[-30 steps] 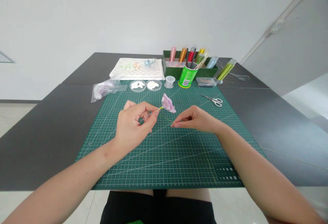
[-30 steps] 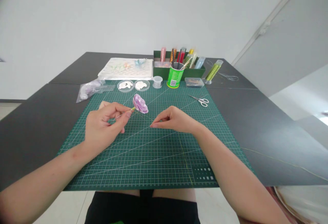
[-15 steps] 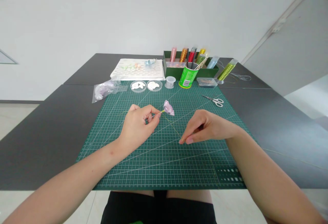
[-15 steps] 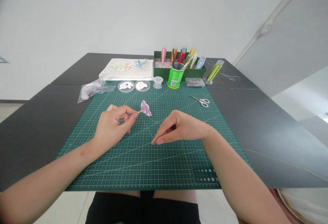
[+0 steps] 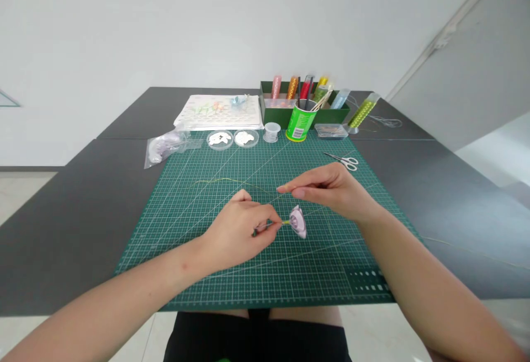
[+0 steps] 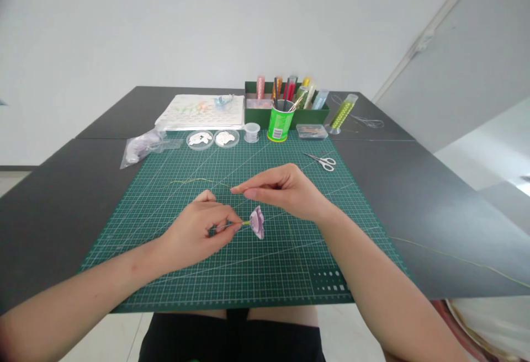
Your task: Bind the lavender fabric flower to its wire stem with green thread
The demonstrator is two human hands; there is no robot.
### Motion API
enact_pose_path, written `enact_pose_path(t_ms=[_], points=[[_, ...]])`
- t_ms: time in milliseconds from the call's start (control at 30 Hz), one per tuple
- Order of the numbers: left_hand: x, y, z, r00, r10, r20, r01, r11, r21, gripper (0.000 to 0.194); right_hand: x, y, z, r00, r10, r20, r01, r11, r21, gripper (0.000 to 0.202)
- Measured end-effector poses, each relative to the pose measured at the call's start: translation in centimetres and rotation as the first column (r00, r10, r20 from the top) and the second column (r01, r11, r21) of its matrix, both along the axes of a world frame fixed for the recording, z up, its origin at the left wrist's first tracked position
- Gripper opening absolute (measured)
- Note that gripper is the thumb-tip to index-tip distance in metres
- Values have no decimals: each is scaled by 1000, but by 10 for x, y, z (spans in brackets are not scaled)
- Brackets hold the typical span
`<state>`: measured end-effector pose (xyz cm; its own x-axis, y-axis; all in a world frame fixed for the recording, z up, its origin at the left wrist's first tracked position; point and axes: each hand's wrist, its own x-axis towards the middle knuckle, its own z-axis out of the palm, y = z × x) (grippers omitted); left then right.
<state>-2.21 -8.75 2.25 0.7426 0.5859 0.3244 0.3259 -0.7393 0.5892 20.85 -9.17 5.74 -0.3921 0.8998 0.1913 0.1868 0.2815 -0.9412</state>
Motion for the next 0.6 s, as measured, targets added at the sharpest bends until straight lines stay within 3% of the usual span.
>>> enact_pose_path(t_ms=[133,300,433,600], points=[[-1,-2,1,998,-6,68,3,999,42,16,-8,1,-2,995,-100,18,101,995,-9,22],[-3,-1,3,991,-4,134,-9,996,93,16,-8,8,-9,986,-132,100,135,991,-20,25],[-5,0,7,985,30,172,-55,988,142,16,-3,15,-19,982,-74,172,86,994,-63,32],[-8,3,13,974,102,203,-144,968,204,14,1,20,-25,983,95,159,-67,983,-172,36]])
